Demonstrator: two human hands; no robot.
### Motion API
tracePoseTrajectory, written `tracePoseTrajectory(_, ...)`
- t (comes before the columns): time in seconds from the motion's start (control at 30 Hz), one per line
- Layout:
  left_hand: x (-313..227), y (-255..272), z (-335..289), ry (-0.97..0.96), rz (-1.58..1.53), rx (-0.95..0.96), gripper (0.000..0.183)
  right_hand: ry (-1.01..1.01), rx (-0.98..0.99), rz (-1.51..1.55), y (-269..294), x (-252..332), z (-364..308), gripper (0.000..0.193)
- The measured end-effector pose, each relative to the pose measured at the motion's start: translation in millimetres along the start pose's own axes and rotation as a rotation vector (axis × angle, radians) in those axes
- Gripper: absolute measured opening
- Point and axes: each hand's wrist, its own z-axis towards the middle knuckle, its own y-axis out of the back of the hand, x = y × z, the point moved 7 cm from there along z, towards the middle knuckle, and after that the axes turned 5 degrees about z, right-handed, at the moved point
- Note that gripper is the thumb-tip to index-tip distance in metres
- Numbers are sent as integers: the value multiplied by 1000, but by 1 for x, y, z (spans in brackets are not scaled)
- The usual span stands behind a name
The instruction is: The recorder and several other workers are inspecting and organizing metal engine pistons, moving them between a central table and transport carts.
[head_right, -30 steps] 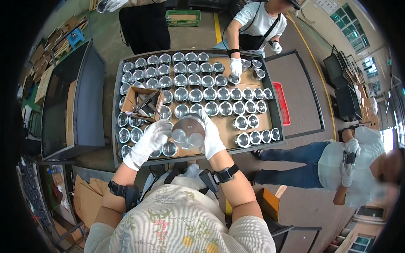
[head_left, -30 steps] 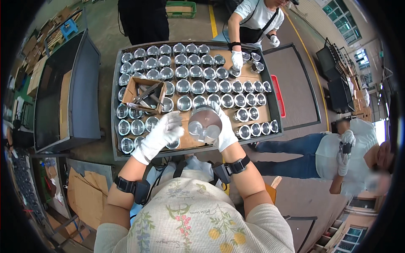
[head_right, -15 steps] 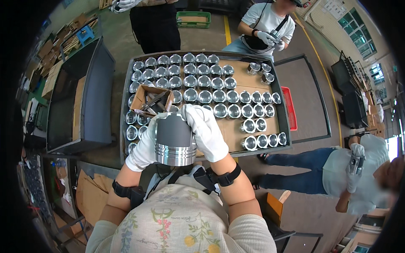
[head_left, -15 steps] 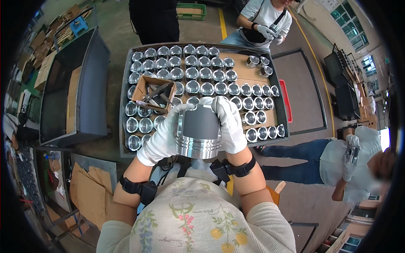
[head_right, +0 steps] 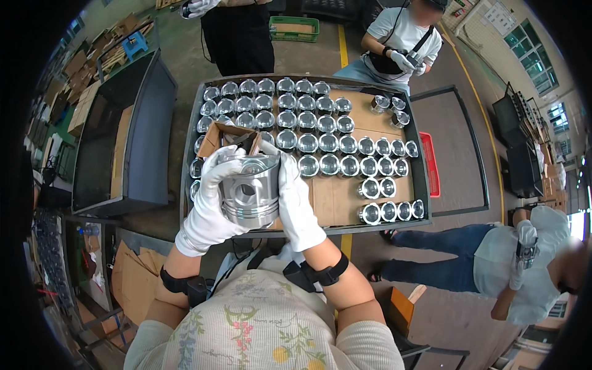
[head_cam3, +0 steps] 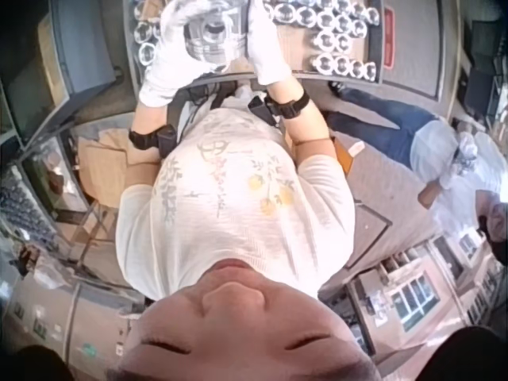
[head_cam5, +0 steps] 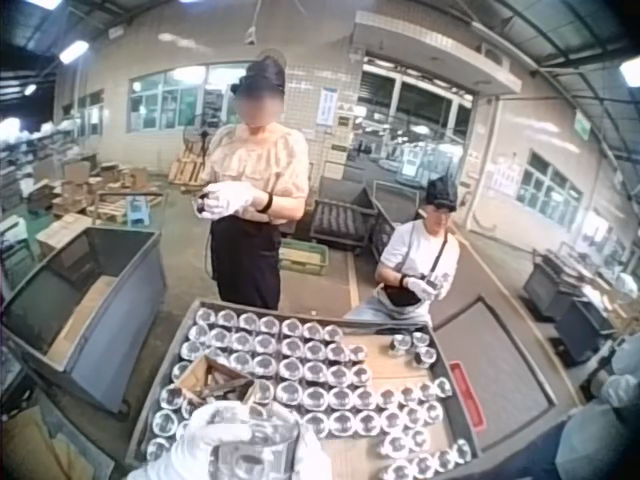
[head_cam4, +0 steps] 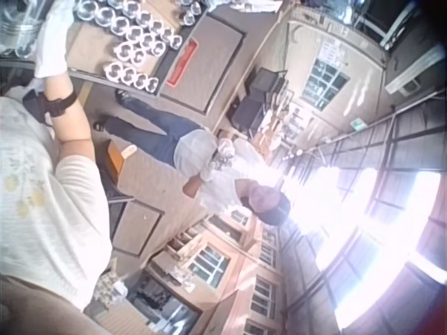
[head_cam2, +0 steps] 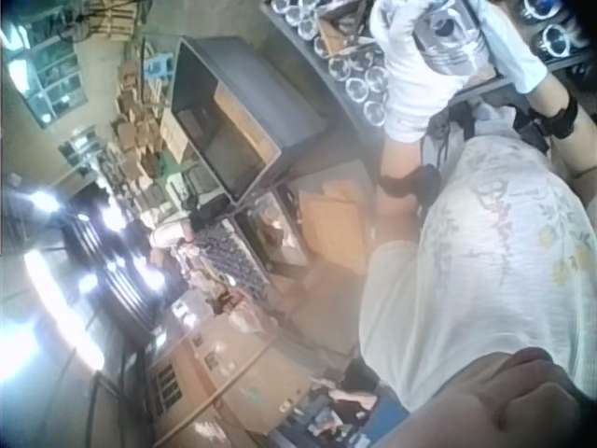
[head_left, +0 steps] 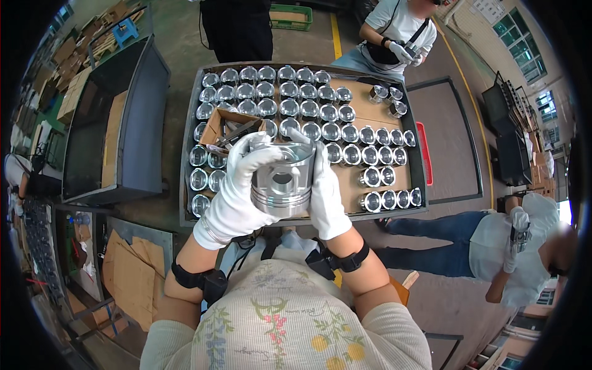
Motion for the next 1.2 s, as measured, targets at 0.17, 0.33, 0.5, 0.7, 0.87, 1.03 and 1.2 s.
tracePoseTrajectory(0.17,-12,-5,5,-29,167,-37,97,-157,-23,341,-3,-17,-15,55)
tracePoseTrajectory(0.33,-5,-3,2,34,28,-25,102,-351,21,700,-5,-22,-18,62)
tracePoseTrajectory(0.5,10,-10,6,32,116,70,89,-416,39,958,-6,-28,-13,59)
tracePoseTrajectory(0.7,-10,-2,15,-41,131,-8,76,-490,-55,856,0,-35,-9,48)
tracePoseTrajectory(0.87,-25,-3,17,-242,346,-125,66,-511,67,1124,-18,-29,-13,57)
tracePoseTrajectory(1.03,-25,-5,12,-270,406,-150,69,-495,116,1044,-19,-14,-10,68)
tracePoseTrajectory(1.2,-1,-13,7,-93,-3,17,128,-465,108,824,-13,-4,-5,85)
